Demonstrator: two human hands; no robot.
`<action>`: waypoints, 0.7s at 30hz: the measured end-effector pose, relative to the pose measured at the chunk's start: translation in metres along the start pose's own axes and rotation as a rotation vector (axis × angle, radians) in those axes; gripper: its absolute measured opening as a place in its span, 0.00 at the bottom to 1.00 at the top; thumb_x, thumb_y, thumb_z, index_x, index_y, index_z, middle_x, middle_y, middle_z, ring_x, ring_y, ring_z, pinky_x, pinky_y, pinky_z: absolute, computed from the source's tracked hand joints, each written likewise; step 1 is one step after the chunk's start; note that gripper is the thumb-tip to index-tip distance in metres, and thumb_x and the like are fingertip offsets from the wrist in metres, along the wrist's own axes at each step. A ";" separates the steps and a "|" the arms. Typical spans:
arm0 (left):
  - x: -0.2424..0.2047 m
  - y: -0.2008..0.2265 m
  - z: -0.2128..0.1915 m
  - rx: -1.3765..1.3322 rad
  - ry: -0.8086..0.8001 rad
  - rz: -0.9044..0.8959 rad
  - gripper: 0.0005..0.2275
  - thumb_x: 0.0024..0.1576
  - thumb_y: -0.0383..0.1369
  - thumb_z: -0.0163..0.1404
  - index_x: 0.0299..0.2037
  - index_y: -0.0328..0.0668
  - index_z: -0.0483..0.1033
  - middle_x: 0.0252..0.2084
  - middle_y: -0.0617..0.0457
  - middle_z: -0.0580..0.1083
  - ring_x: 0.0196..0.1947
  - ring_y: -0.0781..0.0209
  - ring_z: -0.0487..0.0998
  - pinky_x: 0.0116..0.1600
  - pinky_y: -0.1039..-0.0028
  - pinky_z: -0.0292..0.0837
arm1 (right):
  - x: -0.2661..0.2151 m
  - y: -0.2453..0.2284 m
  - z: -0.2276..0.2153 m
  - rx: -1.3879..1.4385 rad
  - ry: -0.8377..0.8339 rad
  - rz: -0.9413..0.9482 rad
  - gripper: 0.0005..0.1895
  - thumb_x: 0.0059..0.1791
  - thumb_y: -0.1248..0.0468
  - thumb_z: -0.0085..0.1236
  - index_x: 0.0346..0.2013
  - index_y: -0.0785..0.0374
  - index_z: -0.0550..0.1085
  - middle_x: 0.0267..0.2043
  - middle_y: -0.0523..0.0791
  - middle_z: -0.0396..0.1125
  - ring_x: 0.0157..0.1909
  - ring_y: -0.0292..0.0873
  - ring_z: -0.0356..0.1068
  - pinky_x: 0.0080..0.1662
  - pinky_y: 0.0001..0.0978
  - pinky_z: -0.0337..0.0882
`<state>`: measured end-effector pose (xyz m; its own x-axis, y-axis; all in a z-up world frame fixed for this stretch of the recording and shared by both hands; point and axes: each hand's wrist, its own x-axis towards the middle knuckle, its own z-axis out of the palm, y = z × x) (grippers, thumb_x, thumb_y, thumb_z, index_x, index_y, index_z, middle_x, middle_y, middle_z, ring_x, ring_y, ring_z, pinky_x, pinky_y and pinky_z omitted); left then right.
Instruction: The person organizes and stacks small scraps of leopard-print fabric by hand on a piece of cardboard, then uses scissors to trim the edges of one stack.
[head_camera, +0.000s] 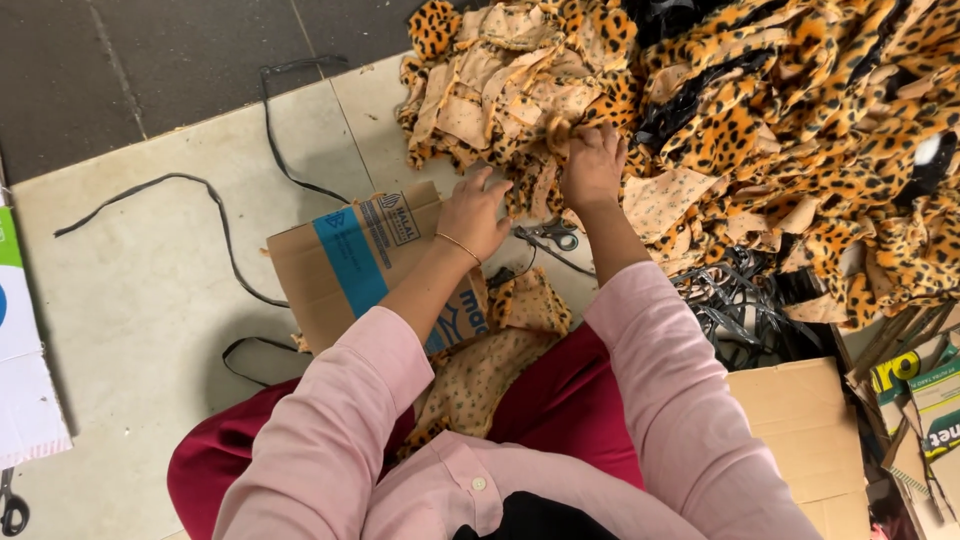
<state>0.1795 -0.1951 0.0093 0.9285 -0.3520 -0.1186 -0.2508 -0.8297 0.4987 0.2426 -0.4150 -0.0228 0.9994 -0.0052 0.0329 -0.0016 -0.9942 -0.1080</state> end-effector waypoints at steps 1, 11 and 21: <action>0.000 0.002 -0.005 -0.001 -0.005 0.000 0.25 0.57 0.39 0.56 0.66 0.51 0.69 0.69 0.40 0.60 0.64 0.32 0.68 0.57 0.50 0.77 | 0.000 -0.001 0.003 0.000 -0.005 0.003 0.09 0.52 0.69 0.57 0.46 0.60 0.79 0.64 0.46 0.60 0.76 0.59 0.42 0.70 0.62 0.45; -0.011 -0.021 -0.029 -0.612 0.310 -0.081 0.32 0.58 0.31 0.59 0.71 0.45 0.55 0.66 0.40 0.65 0.66 0.41 0.67 0.65 0.55 0.69 | -0.053 -0.093 -0.094 1.030 0.178 -0.568 0.14 0.49 0.82 0.52 0.38 0.62 0.80 0.41 0.46 0.70 0.48 0.49 0.73 0.53 0.40 0.73; -0.090 -0.068 -0.068 -0.949 0.537 -0.422 0.27 0.58 0.23 0.54 0.68 0.50 0.60 0.41 0.45 0.77 0.41 0.54 0.81 0.45 0.66 0.77 | -0.080 -0.171 -0.015 1.399 0.018 -0.116 0.19 0.55 0.72 0.56 0.60 0.61 0.66 0.41 0.42 0.65 0.42 0.35 0.67 0.46 0.28 0.70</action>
<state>0.1315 -0.0774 0.0449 0.9426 0.2912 -0.1631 0.1998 -0.1008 0.9746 0.1625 -0.2459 0.0078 0.9911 0.0559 0.1212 0.1245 -0.0596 -0.9904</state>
